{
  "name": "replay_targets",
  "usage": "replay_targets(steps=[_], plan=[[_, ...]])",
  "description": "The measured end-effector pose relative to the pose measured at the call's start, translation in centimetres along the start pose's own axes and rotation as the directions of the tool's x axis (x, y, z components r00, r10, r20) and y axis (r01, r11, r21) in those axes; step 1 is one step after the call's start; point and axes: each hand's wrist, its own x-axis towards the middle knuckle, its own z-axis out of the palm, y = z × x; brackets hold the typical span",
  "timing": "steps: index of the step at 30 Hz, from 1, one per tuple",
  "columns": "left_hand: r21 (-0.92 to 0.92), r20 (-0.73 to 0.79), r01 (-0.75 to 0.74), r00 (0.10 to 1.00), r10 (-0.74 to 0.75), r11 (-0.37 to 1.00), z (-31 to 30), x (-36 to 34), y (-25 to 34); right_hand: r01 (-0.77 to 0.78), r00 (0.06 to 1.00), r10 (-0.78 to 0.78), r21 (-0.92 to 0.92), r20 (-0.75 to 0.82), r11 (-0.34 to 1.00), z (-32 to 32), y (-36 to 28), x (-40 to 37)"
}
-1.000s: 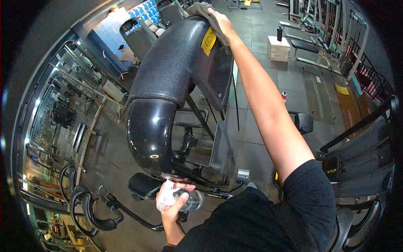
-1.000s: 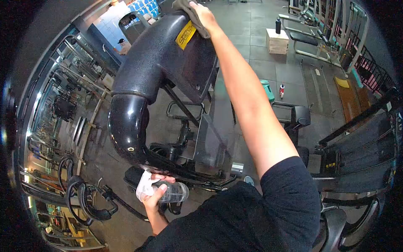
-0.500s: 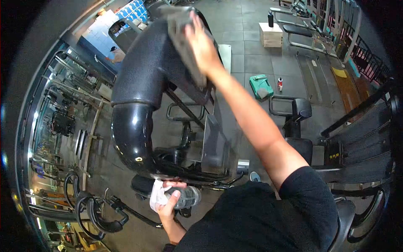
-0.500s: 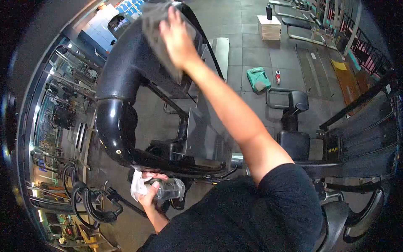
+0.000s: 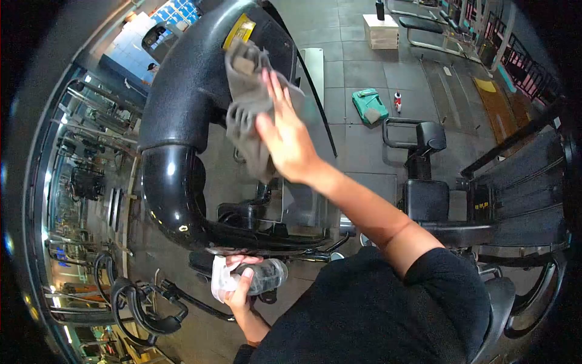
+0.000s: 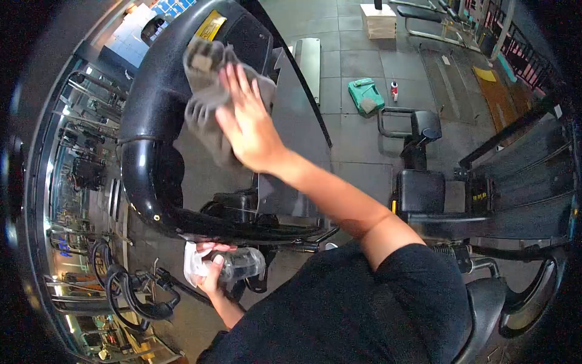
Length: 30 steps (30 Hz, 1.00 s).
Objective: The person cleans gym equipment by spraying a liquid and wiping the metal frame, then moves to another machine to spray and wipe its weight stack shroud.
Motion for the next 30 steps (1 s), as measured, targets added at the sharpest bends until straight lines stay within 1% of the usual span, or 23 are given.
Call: replay_targets(steps=[1, 2, 3, 4, 5, 7, 9, 10, 11, 12, 13, 15, 17, 19, 20, 21, 22, 23, 24, 25, 27, 29, 30], plan=[[0.005, 0.008, 0.000, 1.000, 0.000, 1.000, 0.0, 0.3, 0.1, -0.046, 0.998, 0.048, 0.036, -0.034, 0.998, 0.1, 1.4, 2.2], [0.036, 0.012, -0.012, 1.000, 0.011, 0.999, 0.1, 0.3, 0.2, -0.139, 0.987, 0.137, -0.011, -0.078, 0.990, 0.4, 3.8, 4.8], [0.069, 0.014, -0.019, 1.000, 0.018, 0.997, 0.1, 0.1, 0.3, -0.279, 0.956, 0.277, -0.005, -0.092, 0.960, 0.1, 5.8, 7.8], [0.024, -0.007, 0.012, 1.000, -0.012, 1.000, 0.3, 0.0, 0.3, -0.353, 0.930, 0.339, -0.086, -0.145, 0.932, 0.2, 10.7, 11.0], [0.022, -0.019, 0.016, 1.000, -0.016, 1.000, 0.4, -0.2, -0.1, -0.287, 0.899, 0.196, -0.188, -0.390, 0.939, 1.3, 16.7, 14.6], [0.035, -0.043, 0.060, 0.997, -0.058, 0.998, -0.1, -0.6, -0.1, -0.486, 0.866, 0.458, -0.117, -0.202, 0.866, -1.6, 23.0, 19.6], [0.063, -0.049, 0.046, 0.998, -0.043, 0.997, 0.1, -0.7, 0.1, -0.446, 0.869, 0.370, -0.194, -0.328, 0.874, -0.6, 20.2, 17.6], [0.048, -0.042, 0.032, 0.999, -0.030, 0.998, 0.3, -0.6, 0.0, -0.437, 0.858, 0.332, -0.216, -0.393, 0.873, 0.2, 16.6, 15.6], [0.030, -0.036, 0.017, 0.999, -0.015, 0.999, 0.4, -0.4, -0.2, -0.273, 0.944, 0.203, -0.273, -0.261, 0.922, -0.2, 12.9, 12.2], [-0.027, -0.034, 0.028, 0.999, -0.029, 0.999, 0.1, -0.5, -0.6, -0.238, 0.948, 0.204, -0.121, -0.244, 0.964, 0.2, 10.4, 9.2], [-0.033, -0.034, 0.021, 0.999, -0.022, 0.999, 0.1, -0.5, -0.6, -0.299, 0.947, 0.274, -0.143, -0.170, 0.944, 0.5, 7.3, 5.5], [-0.050, -0.025, 0.025, 0.999, -0.026, 0.998, -0.3, -0.5, -0.9, -0.155, 0.978, 0.153, -0.002, -0.143, 0.988, 0.9, 0.1, -0.9], [-0.052, 0.009, 0.030, 1.000, -0.030, 0.998, -0.4, -0.2, -0.5, -0.052, 0.999, 0.051, -0.067, -0.005, 0.996, 0.5, -0.3, -3.0], [-0.043, 0.010, 0.028, 1.000, -0.028, 0.999, -0.5, -0.3, -0.4, -0.148, 0.986, 0.147, -0.003, -0.080, 0.989, 0.8, 1.3, -0.7], [-0.041, 0.010, 0.023, 1.000, -0.022, 0.999, -0.6, 0.1, -0.6, -0.183, 0.975, 0.172, -0.063, -0.143, 0.981, 1.4, 4.0, 1.3], [-0.054, 0.020, 0.017, 1.000, -0.016, 0.998, -0.6, 0.1, -0.9, -0.299, 0.940, 0.274, -0.102, -0.205, 0.949, 1.4, 5.7, 4.2], [-0.063, 0.026, 0.016, 1.000, -0.014, 0.998, -0.8, -0.2, -0.9, -0.370, 0.919, 0.345, -0.114, -0.192, 0.922, 0.8, 8.6, 7.7], [-0.066, 0.015, 0.012, 1.000, -0.011, 0.998, -0.6, -0.2, -0.9, -0.449, 0.891, 0.437, -0.098, -0.126, 0.888, -0.7, 9.1, 10.5], [-0.092, -0.015, 0.027, 0.999, -0.029, 0.995, -0.3, -0.2, -0.9, -0.430, 0.880, 0.399, -0.073, -0.258, 0.900, -0.2, 13.5, 12.5], [-0.119, -0.042, 0.046, 0.998, -0.052, 0.992, 0.0, -0.4, -0.7, -0.484, 0.870, 0.472, -0.063, -0.146, 0.873, -1.8, 13.7, 13.8], [-0.104, -0.041, 0.030, 0.999, -0.034, 0.994, 0.3, -0.2, -0.6, -0.486, 0.866, 0.459, -0.112, -0.200, 0.867, -1.8, 13.6, 14.2], [-0.092, -0.013, 0.009, 1.000, -0.010, 0.996, 0.0, -0.1, -0.9, -0.399, 0.886, 0.347, -0.121, -0.308, 0.909, -0.5, 11.4, 10.8], [-0.098, -0.008, 0.005, 1.000, -0.006, 0.995, -0.1, 0.0, -0.9, -0.341, 0.915, 0.303, -0.111, -0.268, 0.933, 0.2, 9.6, 8.3]])
